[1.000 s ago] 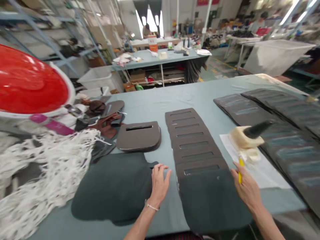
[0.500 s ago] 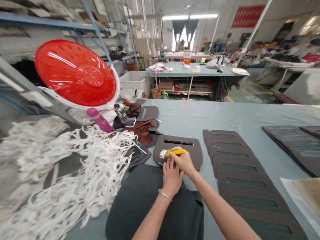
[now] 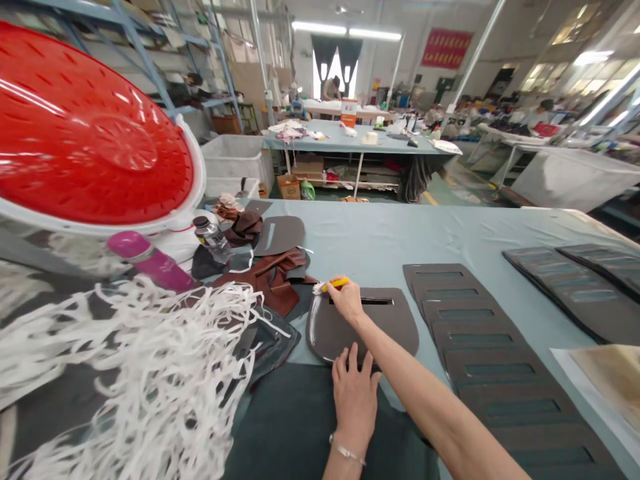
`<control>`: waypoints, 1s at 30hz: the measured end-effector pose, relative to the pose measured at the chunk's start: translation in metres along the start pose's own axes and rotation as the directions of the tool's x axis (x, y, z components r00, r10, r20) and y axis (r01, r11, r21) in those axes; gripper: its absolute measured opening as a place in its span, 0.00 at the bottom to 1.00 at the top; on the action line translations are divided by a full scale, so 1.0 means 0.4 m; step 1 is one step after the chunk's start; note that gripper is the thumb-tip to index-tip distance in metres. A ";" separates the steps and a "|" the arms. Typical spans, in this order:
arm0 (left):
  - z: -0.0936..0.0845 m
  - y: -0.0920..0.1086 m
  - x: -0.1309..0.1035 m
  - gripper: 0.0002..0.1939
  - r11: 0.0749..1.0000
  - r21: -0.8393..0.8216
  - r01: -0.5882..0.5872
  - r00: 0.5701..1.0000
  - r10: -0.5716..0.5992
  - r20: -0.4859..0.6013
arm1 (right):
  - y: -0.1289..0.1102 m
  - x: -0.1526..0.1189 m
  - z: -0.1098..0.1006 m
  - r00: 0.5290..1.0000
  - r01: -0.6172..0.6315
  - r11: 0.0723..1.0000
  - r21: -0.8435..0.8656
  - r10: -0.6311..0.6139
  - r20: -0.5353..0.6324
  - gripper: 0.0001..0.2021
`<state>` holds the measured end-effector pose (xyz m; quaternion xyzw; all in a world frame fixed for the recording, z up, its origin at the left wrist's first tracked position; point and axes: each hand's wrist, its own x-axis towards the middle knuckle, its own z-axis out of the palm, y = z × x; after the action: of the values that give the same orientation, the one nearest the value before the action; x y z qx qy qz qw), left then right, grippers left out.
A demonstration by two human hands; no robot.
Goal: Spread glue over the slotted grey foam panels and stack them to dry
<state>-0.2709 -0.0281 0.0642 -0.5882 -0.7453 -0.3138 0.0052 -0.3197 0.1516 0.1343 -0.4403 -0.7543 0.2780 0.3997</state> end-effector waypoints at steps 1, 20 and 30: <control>-0.001 0.000 0.001 0.19 1.000 0.000 -0.001 1.000 0.001 0.005 | 0.026 -0.003 -0.031 0.999 -0.029 0.999 -0.042 0.028 -0.036 0.14; -0.013 0.020 0.002 0.20 1.000 0.010 -0.017 0.995 0.016 0.094 | 0.205 -0.417 -0.485 0.849 -0.393 0.886 -0.246 0.246 -0.468 0.11; -0.145 -0.195 0.161 0.25 0.770 -0.512 0.381 0.925 -0.325 0.198 | -0.029 -0.471 -0.106 0.998 0.035 0.982 0.186 -0.026 -0.051 0.07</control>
<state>-0.3804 -0.0081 0.0988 -0.4293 -0.7223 -0.4775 -0.2567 -0.2337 -0.0179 0.0984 -0.3958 -0.7218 0.3305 0.4616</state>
